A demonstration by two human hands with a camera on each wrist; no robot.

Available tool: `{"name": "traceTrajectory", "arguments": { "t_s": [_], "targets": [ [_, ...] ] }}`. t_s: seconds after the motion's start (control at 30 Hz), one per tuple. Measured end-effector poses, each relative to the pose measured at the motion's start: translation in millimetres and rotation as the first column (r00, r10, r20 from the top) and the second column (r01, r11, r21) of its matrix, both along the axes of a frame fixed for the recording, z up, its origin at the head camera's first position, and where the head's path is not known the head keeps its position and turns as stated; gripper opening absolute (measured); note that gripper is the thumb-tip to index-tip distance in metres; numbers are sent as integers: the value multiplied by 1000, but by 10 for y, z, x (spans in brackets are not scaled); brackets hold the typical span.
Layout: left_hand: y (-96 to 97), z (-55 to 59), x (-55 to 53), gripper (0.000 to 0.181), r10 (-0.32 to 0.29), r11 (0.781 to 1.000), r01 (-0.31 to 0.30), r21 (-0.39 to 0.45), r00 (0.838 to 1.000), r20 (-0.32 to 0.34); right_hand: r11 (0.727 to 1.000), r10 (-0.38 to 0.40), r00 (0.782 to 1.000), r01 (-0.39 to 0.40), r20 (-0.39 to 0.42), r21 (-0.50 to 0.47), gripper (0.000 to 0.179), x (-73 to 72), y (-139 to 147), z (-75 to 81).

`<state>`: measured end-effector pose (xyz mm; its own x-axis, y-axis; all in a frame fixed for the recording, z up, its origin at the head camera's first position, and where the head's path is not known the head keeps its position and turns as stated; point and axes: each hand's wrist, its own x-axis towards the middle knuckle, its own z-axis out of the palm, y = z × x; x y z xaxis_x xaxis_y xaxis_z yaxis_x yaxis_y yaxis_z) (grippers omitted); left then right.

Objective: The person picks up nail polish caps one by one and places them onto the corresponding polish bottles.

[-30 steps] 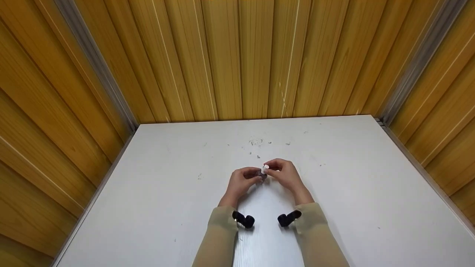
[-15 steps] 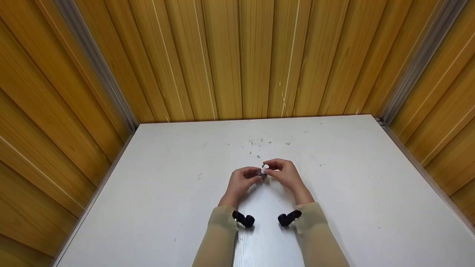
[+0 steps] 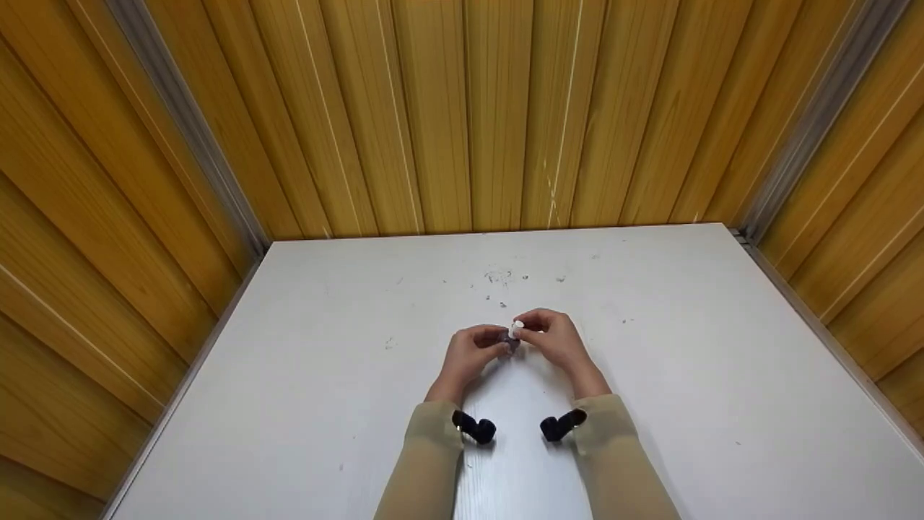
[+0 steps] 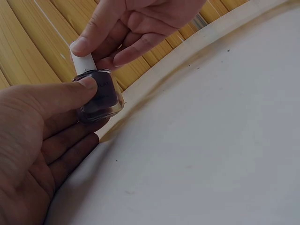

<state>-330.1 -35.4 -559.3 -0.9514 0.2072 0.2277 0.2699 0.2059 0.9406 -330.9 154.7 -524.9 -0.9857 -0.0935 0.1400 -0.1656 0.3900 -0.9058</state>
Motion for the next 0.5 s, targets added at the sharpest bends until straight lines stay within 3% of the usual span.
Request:
{"name": "traceTrajectory", "arguments": {
  "t_s": [0.5],
  "targets": [
    [1, 0, 1, 26, 9, 1000, -9, -8, 1000, 4, 998, 56, 998, -56, 0, -37, 25, 0, 22, -8]
  ]
}}
